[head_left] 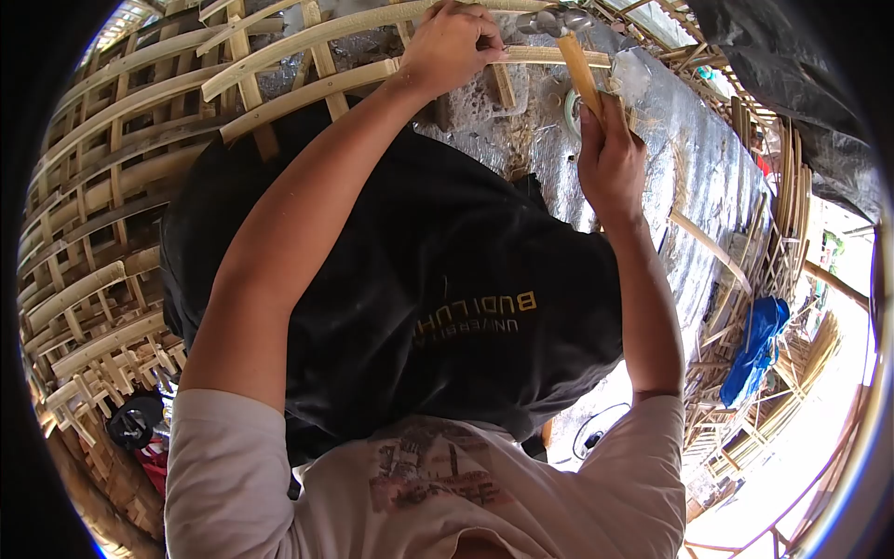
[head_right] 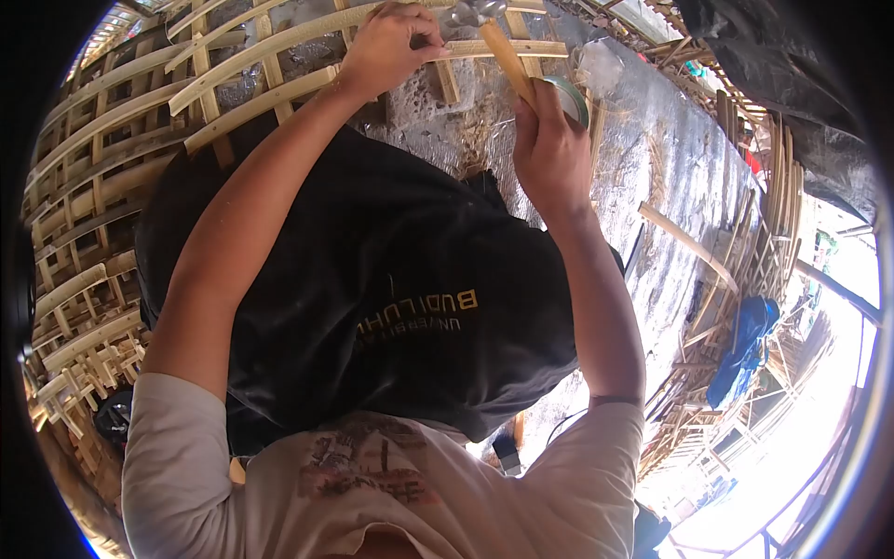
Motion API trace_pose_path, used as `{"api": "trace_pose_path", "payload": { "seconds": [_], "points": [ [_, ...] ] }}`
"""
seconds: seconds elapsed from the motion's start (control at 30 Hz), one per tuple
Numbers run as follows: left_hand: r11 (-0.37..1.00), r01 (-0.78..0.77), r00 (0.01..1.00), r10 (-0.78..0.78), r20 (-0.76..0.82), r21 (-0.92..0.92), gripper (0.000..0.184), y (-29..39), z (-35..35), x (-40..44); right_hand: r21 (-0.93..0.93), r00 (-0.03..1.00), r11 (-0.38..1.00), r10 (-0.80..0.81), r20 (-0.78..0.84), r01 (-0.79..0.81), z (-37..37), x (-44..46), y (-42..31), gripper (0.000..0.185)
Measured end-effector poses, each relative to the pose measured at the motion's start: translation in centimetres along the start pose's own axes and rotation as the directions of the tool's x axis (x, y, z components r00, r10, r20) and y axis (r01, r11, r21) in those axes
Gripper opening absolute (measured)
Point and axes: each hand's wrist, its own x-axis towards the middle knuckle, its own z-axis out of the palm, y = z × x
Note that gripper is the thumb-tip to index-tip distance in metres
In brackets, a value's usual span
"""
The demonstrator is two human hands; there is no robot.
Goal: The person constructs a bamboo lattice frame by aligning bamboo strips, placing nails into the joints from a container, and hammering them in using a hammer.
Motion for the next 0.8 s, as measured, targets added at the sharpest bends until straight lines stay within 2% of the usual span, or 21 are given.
{"api": "trace_pose_path", "payload": {
  "seconds": [0.07,0.13,0.27,0.33,0.37,0.43,0.6,0.67,0.7,0.8],
  "points": [
    [0.999,0.002,0.997,-0.005,0.071,0.044,0.006,-0.1,-0.2,0.4,-0.06,0.998,0.998,-0.001,0.069,0.005,0.4,-0.2,0.1,0.022],
    [0.998,0.017,0.998,-0.021,0.058,0.057,0.006,-0.2,-0.1,0.4,-0.062,0.994,0.998,-0.017,0.105,0.023,0.8,-0.2,0.4,0.026],
    [1.0,0.013,1.0,-0.013,-0.006,0.0,0.006,0.0,0.0,0.0,0.005,0.999,1.0,0.013,0.03,-0.013,0.4,-0.1,0.0,0.028],
    [0.998,0.004,0.998,-0.009,0.07,0.069,0.007,-0.1,0.0,0.2,0.004,1.0,1.0,0.02,0.004,-0.02,0.5,-0.2,0.2,0.027],
    [0.995,-0.008,0.994,-0.003,0.105,0.103,0.008,-0.1,-0.1,0.5,-0.021,0.999,1.0,0.005,0.033,-0.004,0.6,-0.3,0.4,0.025],
    [0.997,-0.009,0.998,0.004,0.063,0.074,0.009,-0.4,0.1,0.4,-0.064,0.996,0.997,-0.027,0.089,0.032,1.0,-0.4,0.4,0.02],
    [0.997,0.046,0.997,-0.049,0.061,0.055,0.012,-0.2,0.0,0.1,0.002,1.0,1.0,-0.028,-0.011,0.028,0.5,-0.3,-0.2,0.023],
    [0.993,0.098,0.992,-0.104,0.077,0.069,0.012,-0.2,0.0,0.5,-0.076,0.998,0.997,-0.021,0.067,0.026,0.8,-0.4,0.0,0.021],
    [0.994,0.07,0.994,-0.076,0.072,0.079,0.012,-0.3,0.2,0.5,-0.113,0.994,0.993,-0.017,0.104,0.029,1.1,-0.5,0.2,0.02],
    [0.996,0.021,0.998,-0.026,0.059,0.092,0.012,-0.4,0.0,0.5,-0.058,0.999,0.998,0.006,0.042,-0.003,0.6,-0.1,0.0,0.023]
  ]
}}
